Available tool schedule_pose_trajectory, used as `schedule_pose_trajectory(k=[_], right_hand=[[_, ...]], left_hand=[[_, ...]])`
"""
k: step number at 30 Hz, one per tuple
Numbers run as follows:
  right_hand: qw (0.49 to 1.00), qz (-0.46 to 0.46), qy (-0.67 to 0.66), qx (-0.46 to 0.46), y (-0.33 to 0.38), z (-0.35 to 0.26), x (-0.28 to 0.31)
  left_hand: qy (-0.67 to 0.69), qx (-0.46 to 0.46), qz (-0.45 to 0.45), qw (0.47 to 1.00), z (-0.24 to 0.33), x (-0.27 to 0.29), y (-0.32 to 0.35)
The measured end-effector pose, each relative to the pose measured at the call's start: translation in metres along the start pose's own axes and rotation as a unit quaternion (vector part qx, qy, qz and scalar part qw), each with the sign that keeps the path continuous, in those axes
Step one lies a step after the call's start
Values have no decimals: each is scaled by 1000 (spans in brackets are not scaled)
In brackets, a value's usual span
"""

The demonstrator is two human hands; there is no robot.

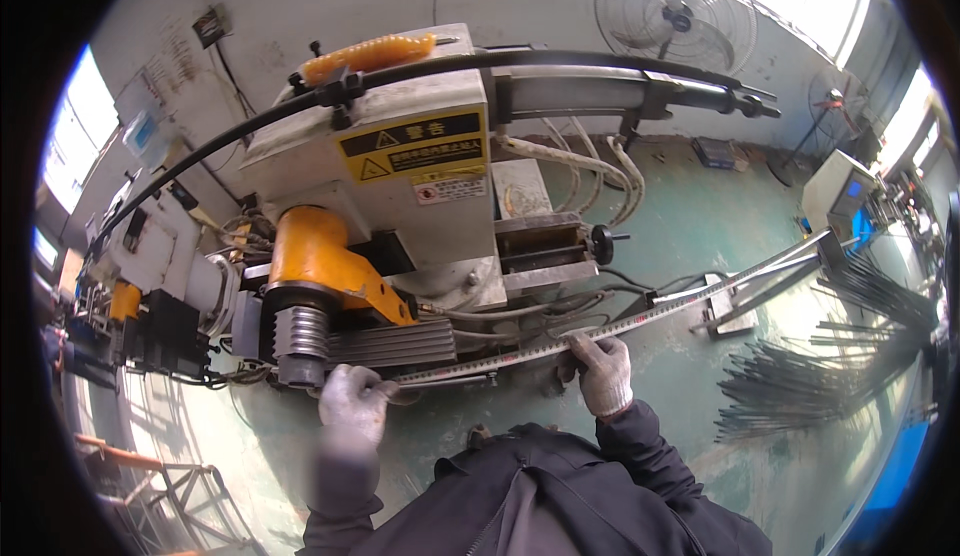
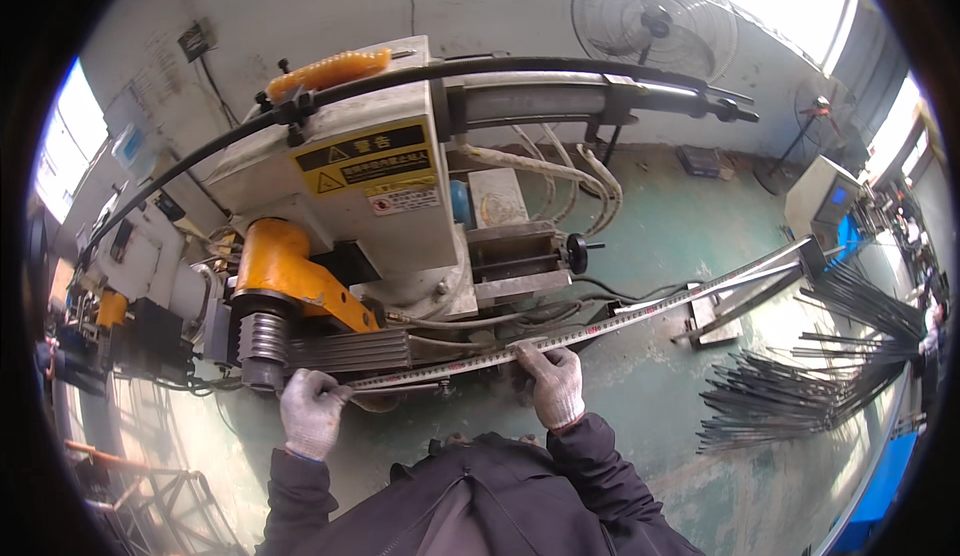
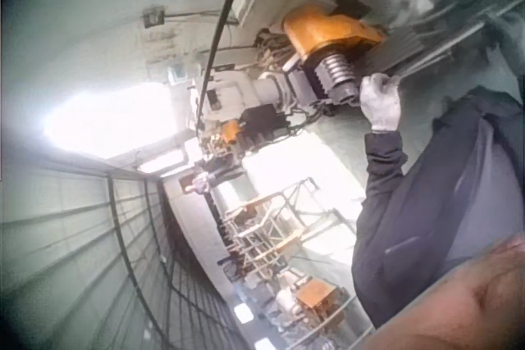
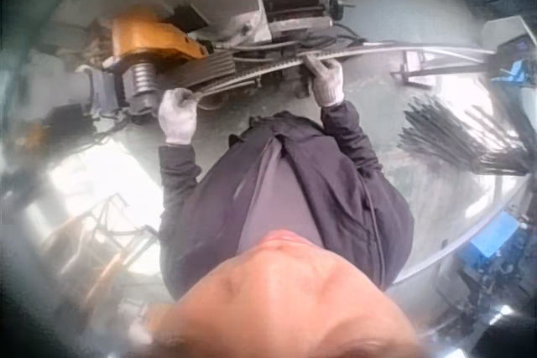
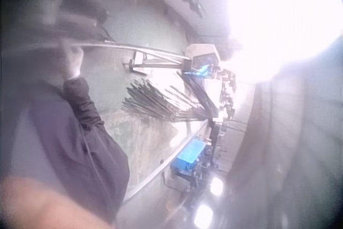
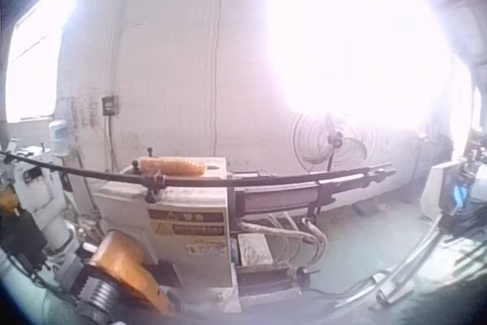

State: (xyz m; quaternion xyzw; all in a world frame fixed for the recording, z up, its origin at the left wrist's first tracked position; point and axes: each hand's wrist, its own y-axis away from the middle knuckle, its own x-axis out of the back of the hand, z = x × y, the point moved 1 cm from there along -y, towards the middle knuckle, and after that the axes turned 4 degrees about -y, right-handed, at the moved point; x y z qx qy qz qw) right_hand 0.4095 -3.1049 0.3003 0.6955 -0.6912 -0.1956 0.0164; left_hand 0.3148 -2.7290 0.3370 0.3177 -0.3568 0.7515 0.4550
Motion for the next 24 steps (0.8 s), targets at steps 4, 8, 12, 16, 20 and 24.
schedule_pose_trajectory(k=[4, 8, 12, 16, 20, 24], right_hand=[[992, -119, 1, 28, 8, -10, -44], [993, -68, -88, 28, -5, -18, -68], [991, -31, -52, 118, -29, -34, -56], [993, -79, -51, 76, -41, -14, -56], [996, -86, -12, -11, -50, 34, -58], [971, -87, 217, -50, -64, 42, -38]], left_hand=[[97, -96, 3, 991, 38, -9, -1], [69, -152, 52, 985, 55, -18, -27], [47, -193, 98, 975, 52, -19, -57], [1, -185, 93, 978, 42, -30, -68], [-8, -200, 81, 976, 32, -40, -67], [-57, -198, 19, 978, 25, -33, -77]])
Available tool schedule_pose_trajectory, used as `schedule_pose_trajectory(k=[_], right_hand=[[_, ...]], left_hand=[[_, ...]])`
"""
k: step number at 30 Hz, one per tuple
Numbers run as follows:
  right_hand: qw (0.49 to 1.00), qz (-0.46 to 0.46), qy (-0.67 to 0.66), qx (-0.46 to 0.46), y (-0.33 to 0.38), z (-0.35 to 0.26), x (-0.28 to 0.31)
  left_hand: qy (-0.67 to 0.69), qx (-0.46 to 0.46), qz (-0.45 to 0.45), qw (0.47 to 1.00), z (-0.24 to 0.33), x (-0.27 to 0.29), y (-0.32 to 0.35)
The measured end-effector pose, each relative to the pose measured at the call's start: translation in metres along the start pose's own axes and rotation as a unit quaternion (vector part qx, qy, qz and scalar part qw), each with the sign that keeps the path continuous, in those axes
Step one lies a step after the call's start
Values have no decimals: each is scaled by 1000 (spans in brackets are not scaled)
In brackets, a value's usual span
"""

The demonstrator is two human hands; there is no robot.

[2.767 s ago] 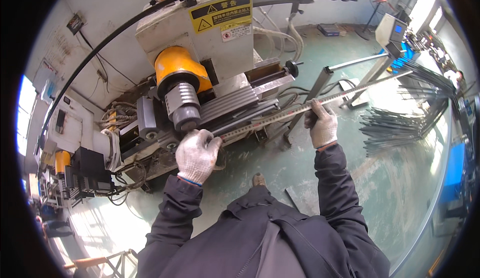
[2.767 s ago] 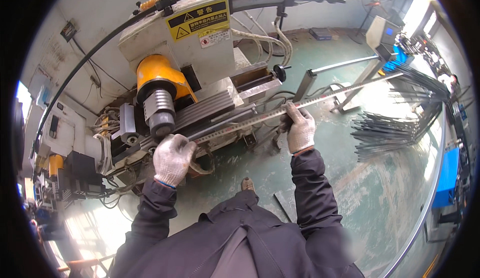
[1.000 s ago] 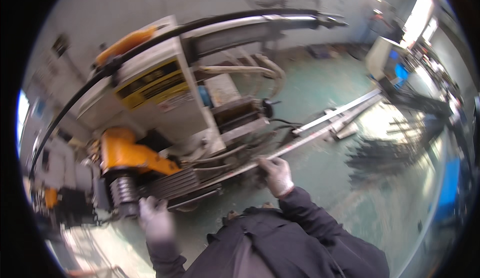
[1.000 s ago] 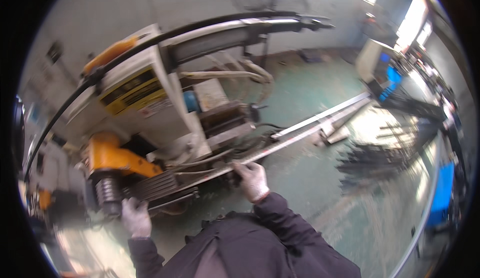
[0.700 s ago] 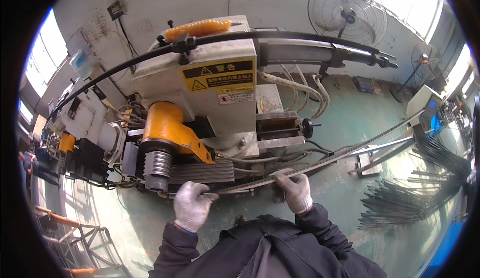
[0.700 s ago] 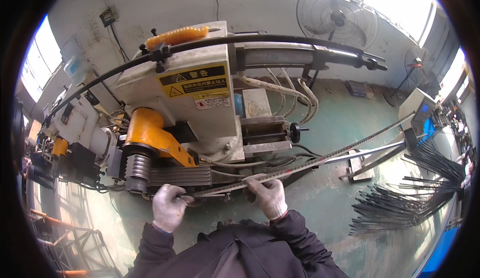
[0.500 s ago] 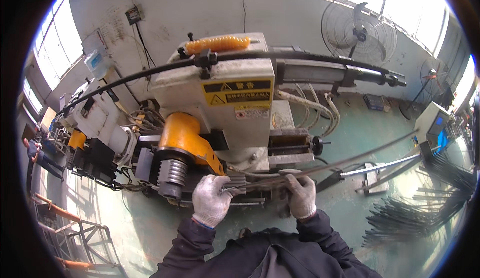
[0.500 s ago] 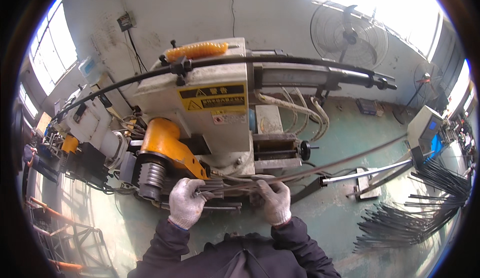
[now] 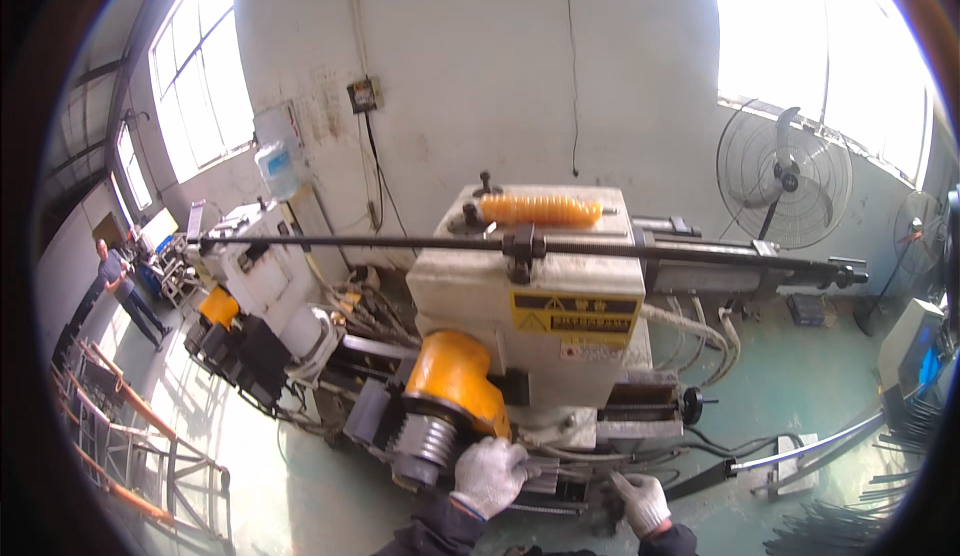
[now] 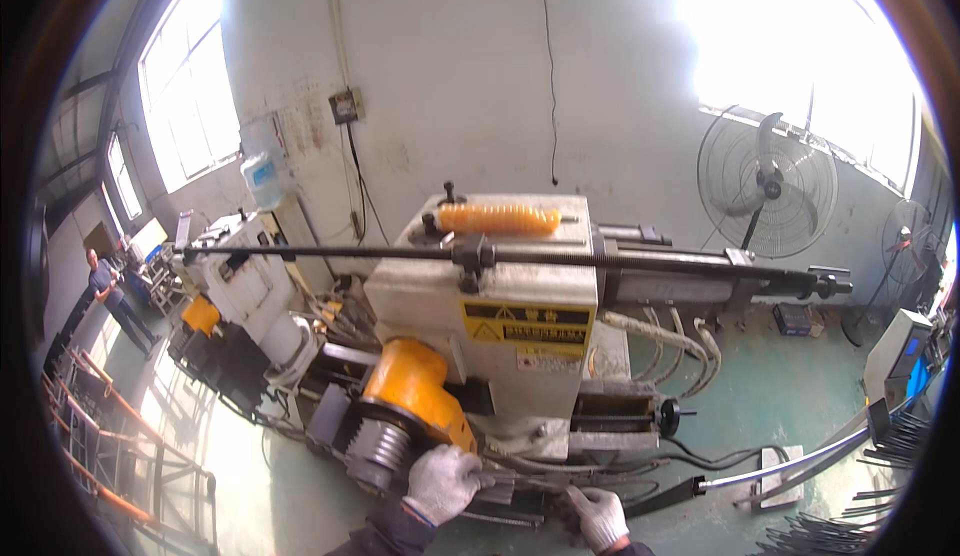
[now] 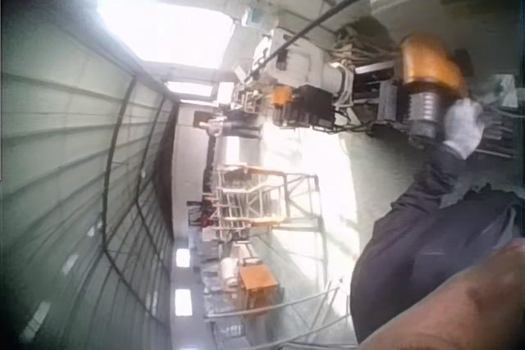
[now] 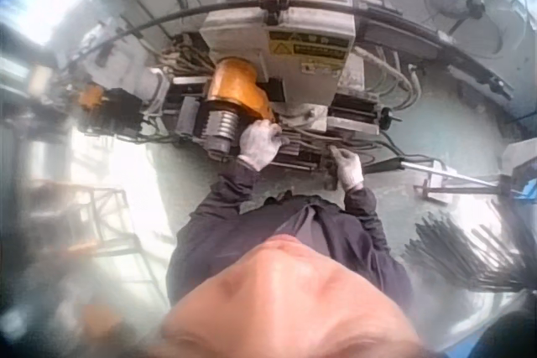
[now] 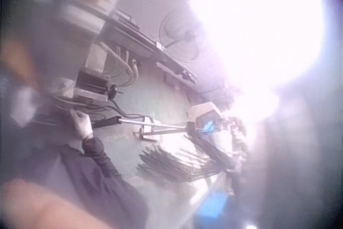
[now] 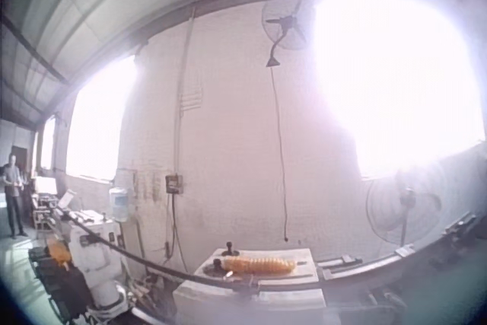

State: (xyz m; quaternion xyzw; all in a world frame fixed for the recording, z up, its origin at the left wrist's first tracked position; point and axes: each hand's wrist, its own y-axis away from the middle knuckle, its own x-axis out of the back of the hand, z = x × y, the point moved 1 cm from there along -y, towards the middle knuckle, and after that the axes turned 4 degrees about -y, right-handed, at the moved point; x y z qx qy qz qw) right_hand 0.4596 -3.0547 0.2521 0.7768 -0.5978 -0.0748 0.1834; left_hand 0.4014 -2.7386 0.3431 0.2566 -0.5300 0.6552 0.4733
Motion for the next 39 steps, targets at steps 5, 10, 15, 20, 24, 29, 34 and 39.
schedule_pose_trajectory(k=[5, 10, 15, 20, 24, 29, 34, 39], right_hand=[[986, 89, -29, 139, 12, -56, 24], [956, 136, -99, 239, 17, -160, 28], [786, 181, 146, 573, 10, -293, 36], [703, 122, 343, 611, -91, -427, 10], [780, 45, 513, 356, -183, -478, -39], [703, 68, 624, 335, -238, -480, -57], [757, 47, 551, 349, -247, -474, -55], [791, 180, 423, 405, -163, -468, -7]], left_hand=[[-84, -2, -117, 990, 1, 11, -10], [-93, 33, -85, 991, 11, 8, 1], [-43, -14, 22, 999, 3, -2, 9], [-31, -39, 100, 994, 2, -8, 7], [-11, -34, 104, 994, 3, -6, 5], [-25, -53, 137, 989, -5, -8, 8], [-28, -102, 173, 979, -8, -12, 9], [-30, -143, 189, 971, -6, -17, 8]])
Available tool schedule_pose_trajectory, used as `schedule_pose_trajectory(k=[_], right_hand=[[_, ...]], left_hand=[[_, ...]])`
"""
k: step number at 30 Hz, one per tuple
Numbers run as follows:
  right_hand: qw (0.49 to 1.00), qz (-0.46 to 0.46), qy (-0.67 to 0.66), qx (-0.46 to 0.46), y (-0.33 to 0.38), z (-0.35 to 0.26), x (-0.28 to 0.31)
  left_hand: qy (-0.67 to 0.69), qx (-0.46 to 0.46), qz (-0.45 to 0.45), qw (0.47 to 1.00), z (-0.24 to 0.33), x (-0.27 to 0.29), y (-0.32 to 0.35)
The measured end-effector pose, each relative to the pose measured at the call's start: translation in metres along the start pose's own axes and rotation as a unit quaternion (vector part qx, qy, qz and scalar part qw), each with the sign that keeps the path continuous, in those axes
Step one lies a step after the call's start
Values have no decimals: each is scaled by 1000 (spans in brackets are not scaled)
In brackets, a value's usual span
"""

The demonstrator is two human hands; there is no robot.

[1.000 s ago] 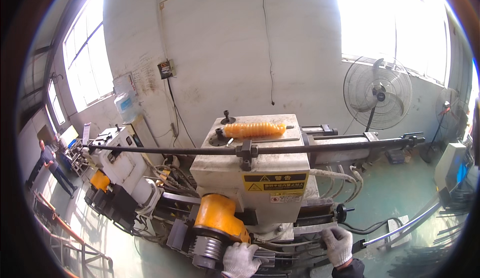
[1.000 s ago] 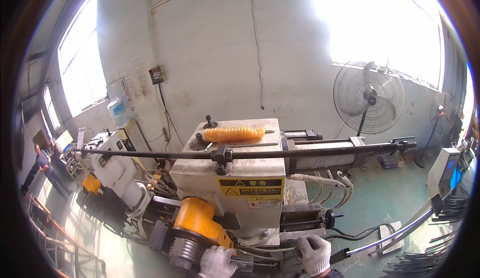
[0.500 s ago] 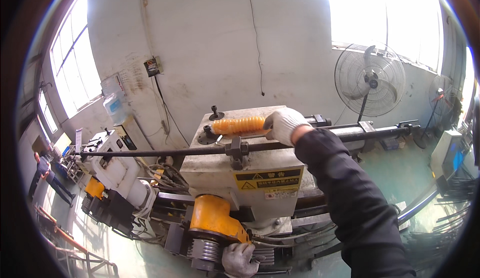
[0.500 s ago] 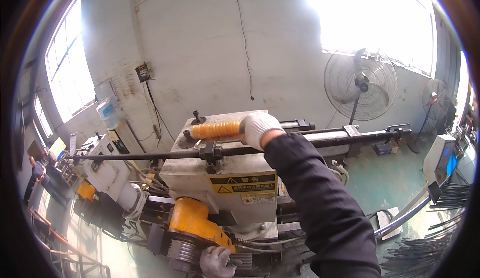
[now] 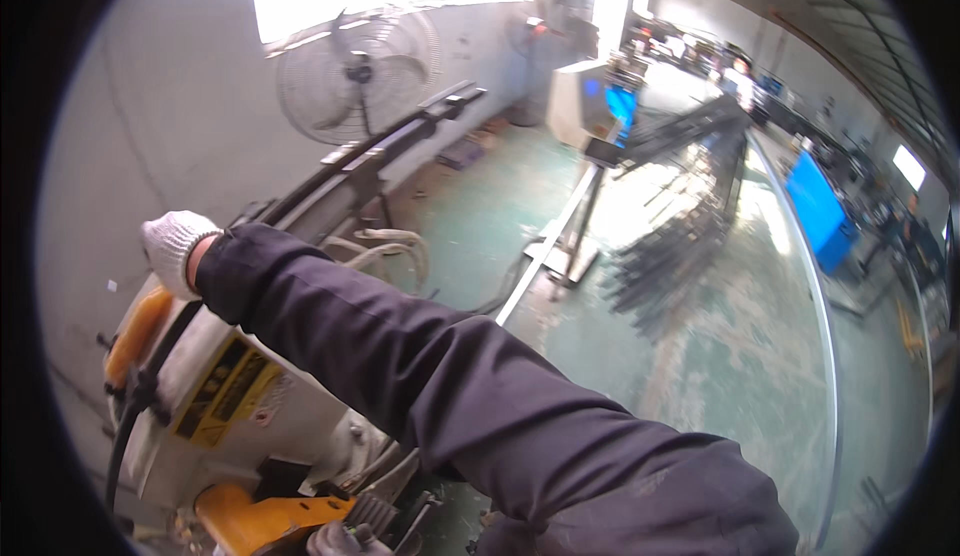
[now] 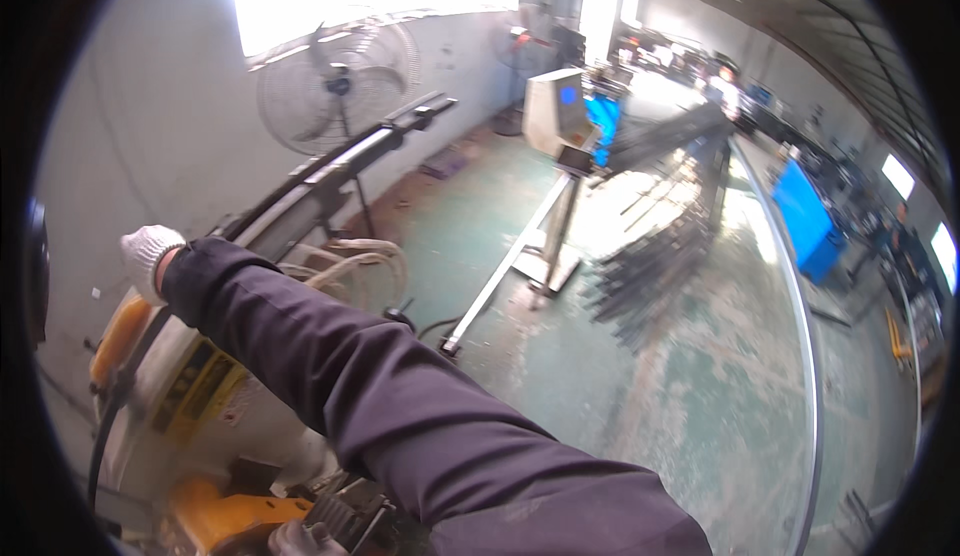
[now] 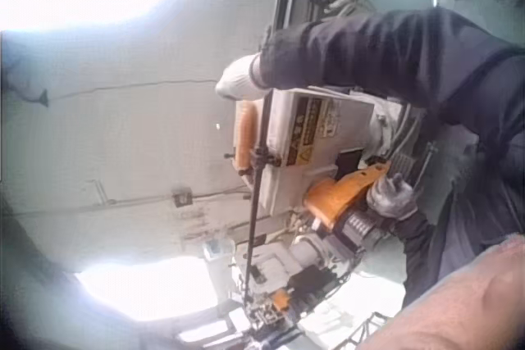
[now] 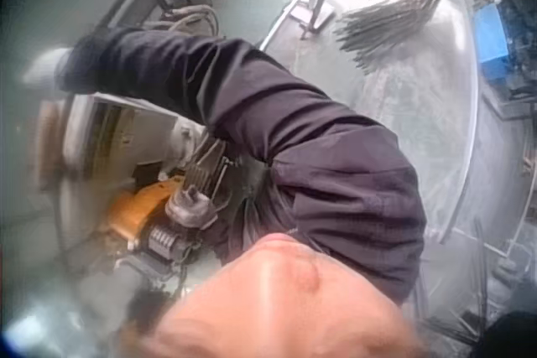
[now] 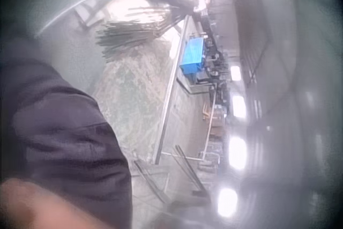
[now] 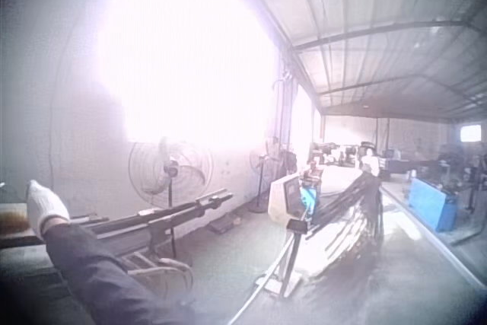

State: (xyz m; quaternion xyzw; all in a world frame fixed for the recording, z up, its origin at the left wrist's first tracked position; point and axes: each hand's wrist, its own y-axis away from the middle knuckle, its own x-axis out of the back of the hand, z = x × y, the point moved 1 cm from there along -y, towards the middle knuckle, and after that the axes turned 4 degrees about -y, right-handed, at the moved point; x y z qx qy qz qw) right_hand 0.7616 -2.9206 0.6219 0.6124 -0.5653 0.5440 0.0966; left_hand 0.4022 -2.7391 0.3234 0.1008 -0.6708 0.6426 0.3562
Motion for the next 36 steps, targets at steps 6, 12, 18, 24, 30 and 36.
schedule_pose_trajectory(k=[6, 12, 18, 24, 30, 36], right_hand=[[920, 148, -363, 24, 250, 70, 65], [884, 217, -353, -218, 546, 167, 113], [735, 272, -443, -435, 752, 254, 179], [763, 354, -354, -410, 813, 335, 289], [807, 350, -327, -346, 823, 457, 377], [875, 312, -210, -306, 798, 592, 450]], left_hand=[[-13, -10, 86, 996, 18, 12, -1], [-2, 8, 167, 986, 101, 23, -25], [314, 203, -55, 926, 312, -52, -28], [467, 204, -319, 799, 489, -109, -76], [505, 241, -380, 736, 595, -195, -125], [585, 269, -366, 672, 698, -316, -176]])
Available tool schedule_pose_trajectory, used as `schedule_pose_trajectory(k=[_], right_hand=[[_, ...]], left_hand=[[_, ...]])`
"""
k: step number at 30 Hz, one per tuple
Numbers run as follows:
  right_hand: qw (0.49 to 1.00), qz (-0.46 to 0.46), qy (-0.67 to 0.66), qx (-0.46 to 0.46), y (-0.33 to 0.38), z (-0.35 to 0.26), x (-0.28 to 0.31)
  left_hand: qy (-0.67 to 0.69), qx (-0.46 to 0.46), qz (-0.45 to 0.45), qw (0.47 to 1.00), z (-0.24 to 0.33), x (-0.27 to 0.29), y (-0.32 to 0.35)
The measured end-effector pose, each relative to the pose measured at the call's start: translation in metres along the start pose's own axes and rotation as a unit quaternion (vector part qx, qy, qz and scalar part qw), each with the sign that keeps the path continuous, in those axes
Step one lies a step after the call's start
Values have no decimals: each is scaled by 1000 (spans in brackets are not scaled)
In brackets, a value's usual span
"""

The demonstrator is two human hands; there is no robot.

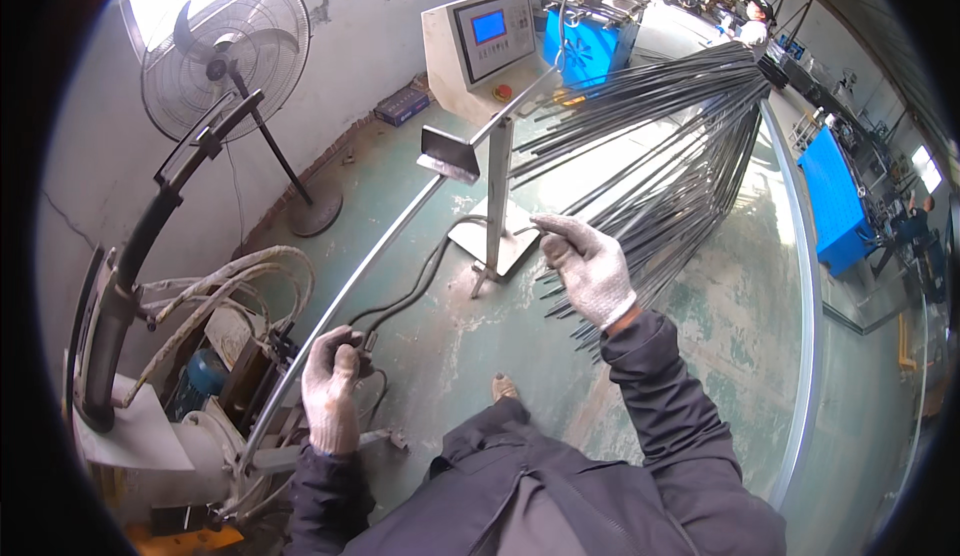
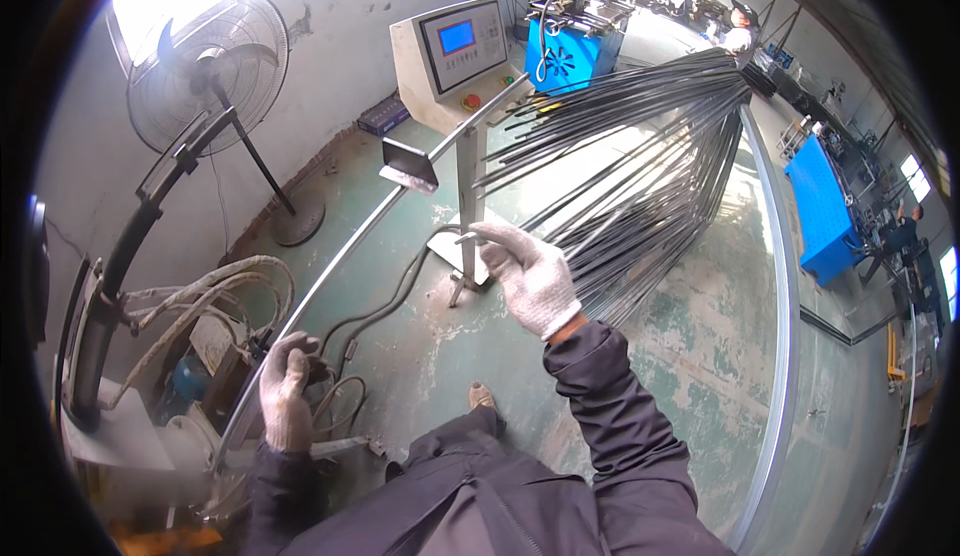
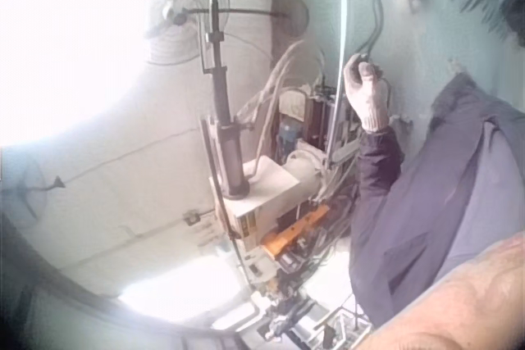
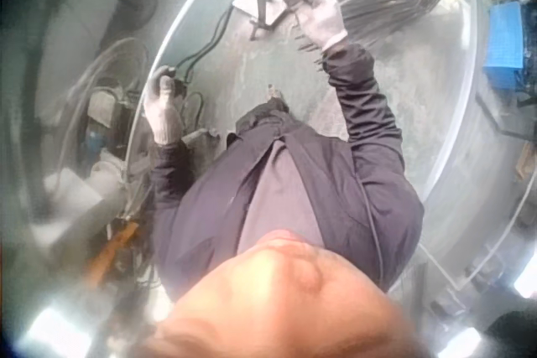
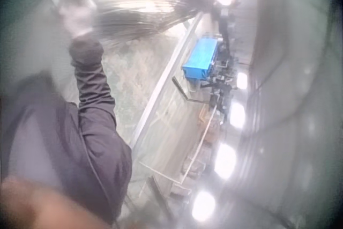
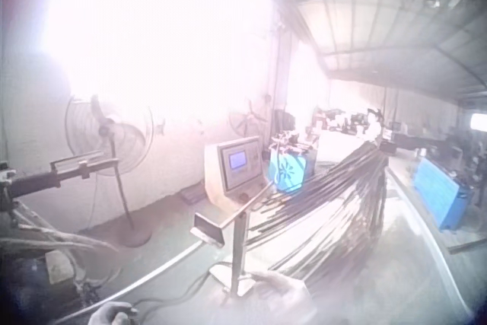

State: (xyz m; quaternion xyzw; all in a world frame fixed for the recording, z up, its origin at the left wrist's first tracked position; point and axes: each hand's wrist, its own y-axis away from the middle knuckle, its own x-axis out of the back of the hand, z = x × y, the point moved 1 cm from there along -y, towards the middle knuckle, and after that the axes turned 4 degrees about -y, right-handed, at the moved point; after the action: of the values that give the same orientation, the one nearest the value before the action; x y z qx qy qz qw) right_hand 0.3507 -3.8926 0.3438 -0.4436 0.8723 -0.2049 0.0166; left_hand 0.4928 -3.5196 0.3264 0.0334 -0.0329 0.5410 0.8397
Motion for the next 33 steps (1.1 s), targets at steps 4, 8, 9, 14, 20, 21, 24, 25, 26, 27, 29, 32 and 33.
schedule_pose_trajectory(k=[4, 8, 9, 14, 20, 21, 24, 25, 26, 27, 29, 32, 33], right_hand=[[994, -36, 13, -98, -79, 17, 47], [992, -58, 21, -108, -162, 34, 66], [991, -60, 1, -122, -185, 41, 65], [969, -223, 105, 14, -304, 86, 30], [868, -451, 184, 95, -432, 150, -37], [844, -490, 189, 109, -447, 161, -49], [764, -606, 209, 73, -477, 188, -88], [739, -637, 209, 71, -482, 195, -101], [713, -665, 210, 69, -484, 201, -113], [686, -693, 216, 50, -485, 207, -126], [647, -735, 182, 85, -487, 215, -143], [591, -785, 177, 57, -482, 226, -156], [581, -795, 166, 52, -481, 229, -161]], left_hand=[[5, -3, -34, 999, 1, -71, -86], [18, 48, -36, 998, 7, -130, -156], [15, 68, -44, 997, 8, -140, -172], [-59, 81, -24, 995, -1, -182, -227], [-101, 136, 54, 984, 5, -250, -279], [-54, 159, 72, 983, 10, -260, -284], [115, 231, 156, 954, 30, -279, -293], [126, 249, 173, 945, 35, -283, -297], [139, 265, 189, 935, 40, -286, -301], [149, 278, 207, 926, 42, -287, -304], [101, 280, 228, 927, 45, -293, -310], [75, 287, 231, 927, 44, -293, -316], [63, 285, 225, 930, 43, -292, -316]])
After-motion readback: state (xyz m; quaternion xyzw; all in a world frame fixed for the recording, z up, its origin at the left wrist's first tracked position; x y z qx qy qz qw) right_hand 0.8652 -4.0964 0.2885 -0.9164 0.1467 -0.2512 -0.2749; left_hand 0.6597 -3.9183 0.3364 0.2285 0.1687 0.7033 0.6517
